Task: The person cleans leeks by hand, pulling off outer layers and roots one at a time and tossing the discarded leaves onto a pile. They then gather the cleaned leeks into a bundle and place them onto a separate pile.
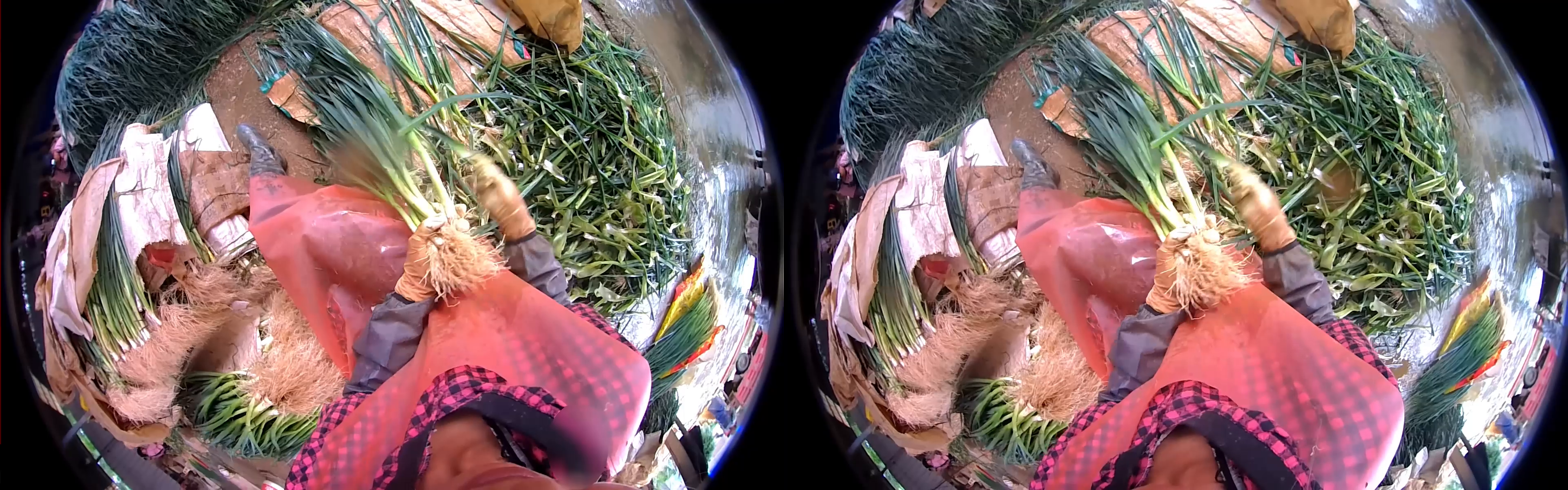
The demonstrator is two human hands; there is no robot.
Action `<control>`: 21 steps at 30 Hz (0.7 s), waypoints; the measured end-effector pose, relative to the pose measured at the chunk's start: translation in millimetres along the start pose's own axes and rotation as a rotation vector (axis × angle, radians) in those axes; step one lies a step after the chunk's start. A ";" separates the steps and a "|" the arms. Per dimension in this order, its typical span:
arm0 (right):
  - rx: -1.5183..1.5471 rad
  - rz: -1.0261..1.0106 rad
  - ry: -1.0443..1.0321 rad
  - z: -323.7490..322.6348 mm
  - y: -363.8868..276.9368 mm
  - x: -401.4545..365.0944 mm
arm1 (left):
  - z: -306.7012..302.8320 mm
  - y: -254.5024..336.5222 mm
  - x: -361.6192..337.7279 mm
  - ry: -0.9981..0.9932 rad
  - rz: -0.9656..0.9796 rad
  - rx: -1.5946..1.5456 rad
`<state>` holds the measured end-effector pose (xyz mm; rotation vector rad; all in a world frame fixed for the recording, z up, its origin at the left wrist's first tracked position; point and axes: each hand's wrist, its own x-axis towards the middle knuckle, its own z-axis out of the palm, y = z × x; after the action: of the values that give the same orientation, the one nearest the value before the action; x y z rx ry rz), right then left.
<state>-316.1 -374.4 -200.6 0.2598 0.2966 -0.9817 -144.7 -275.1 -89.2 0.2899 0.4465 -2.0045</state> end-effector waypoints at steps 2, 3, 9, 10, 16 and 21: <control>-0.265 -0.699 0.247 13.0 -49.7 -1.2 | 19.6 -5.4 -8.5 0.138 0.160 0.166; -0.344 -0.691 0.366 28.2 -63.4 -4.9 | 16.2 -5.8 -7.9 0.171 0.146 0.175; -2.352 -0.293 -0.461 72.7 5.4 31.7 | -23.6 -18.8 10.2 0.330 0.178 0.551; -2.044 -0.468 -0.329 33.3 14.6 71.7 | -33.0 -19.2 11.5 0.378 0.203 0.628; -1.110 -0.111 0.259 54.9 -14.1 137.2 | -35.2 -18.2 5.5 0.419 0.255 0.672; -1.781 0.202 0.374 53.0 2.4 124.2 | -42.7 -19.2 13.8 0.473 0.260 0.744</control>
<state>-242.5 -487.5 -195.9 -1.1453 1.3144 -0.1845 -167.5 -259.9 -129.5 1.2320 -0.0769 -1.7624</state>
